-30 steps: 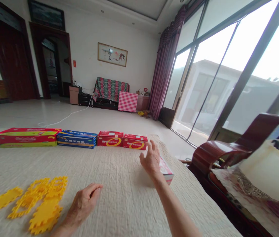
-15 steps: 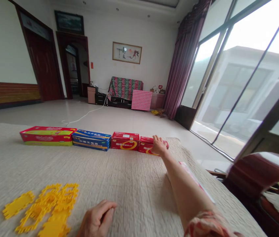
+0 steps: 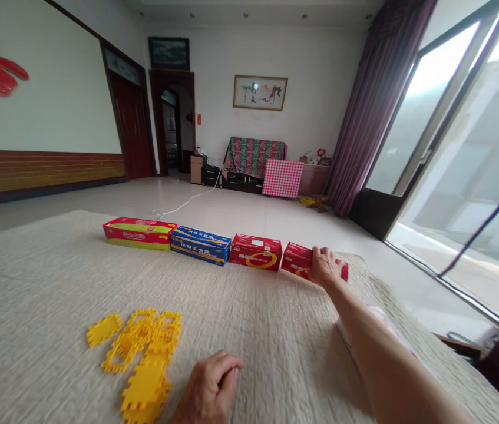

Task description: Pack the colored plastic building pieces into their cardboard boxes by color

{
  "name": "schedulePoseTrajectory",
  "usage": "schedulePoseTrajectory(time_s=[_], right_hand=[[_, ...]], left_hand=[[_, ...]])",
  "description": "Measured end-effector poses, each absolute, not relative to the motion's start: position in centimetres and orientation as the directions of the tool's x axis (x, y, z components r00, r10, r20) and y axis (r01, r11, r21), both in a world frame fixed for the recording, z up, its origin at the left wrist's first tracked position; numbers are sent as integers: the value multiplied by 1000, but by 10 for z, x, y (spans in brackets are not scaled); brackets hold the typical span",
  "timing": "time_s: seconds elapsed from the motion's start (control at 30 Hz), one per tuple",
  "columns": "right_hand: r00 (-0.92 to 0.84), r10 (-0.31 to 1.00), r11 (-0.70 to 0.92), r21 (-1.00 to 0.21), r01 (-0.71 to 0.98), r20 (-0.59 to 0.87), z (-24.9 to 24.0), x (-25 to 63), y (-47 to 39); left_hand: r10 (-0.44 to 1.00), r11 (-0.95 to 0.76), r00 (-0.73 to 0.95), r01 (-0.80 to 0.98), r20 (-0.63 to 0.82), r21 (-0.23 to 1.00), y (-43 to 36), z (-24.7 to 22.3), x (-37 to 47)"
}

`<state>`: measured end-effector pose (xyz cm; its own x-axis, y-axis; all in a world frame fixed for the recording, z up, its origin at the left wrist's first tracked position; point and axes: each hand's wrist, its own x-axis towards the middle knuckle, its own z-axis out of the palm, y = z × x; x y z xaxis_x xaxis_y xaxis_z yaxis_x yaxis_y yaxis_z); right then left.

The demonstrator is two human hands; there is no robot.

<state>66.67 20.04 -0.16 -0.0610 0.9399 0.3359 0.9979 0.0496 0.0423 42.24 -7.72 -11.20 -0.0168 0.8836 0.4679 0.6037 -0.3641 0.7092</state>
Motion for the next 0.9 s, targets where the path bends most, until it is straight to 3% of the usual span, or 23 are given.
schedulePoseTrajectory(time_s=[0.13,0.33,0.5,0.7,0.9], right_hand=[[-79,893,49,77,996,443,23,658,173],[-271,815,198,194,961,512,55,631,114],[-224,870,200,101,975,439,63,624,70],[-321,872,369,-66,927,371,39,599,5],[-383,868,458,-211,864,315,7,565,-60]], left_hand=[[891,-344,-38,594,453,727,-78,-108,425],[910,-323,-64,513,410,795,-80,-101,425],[912,-329,-65,475,405,816,-81,-95,422],[779,-347,-402,362,481,865,-81,-92,416],[729,-367,-462,359,505,858,-100,-79,407]])
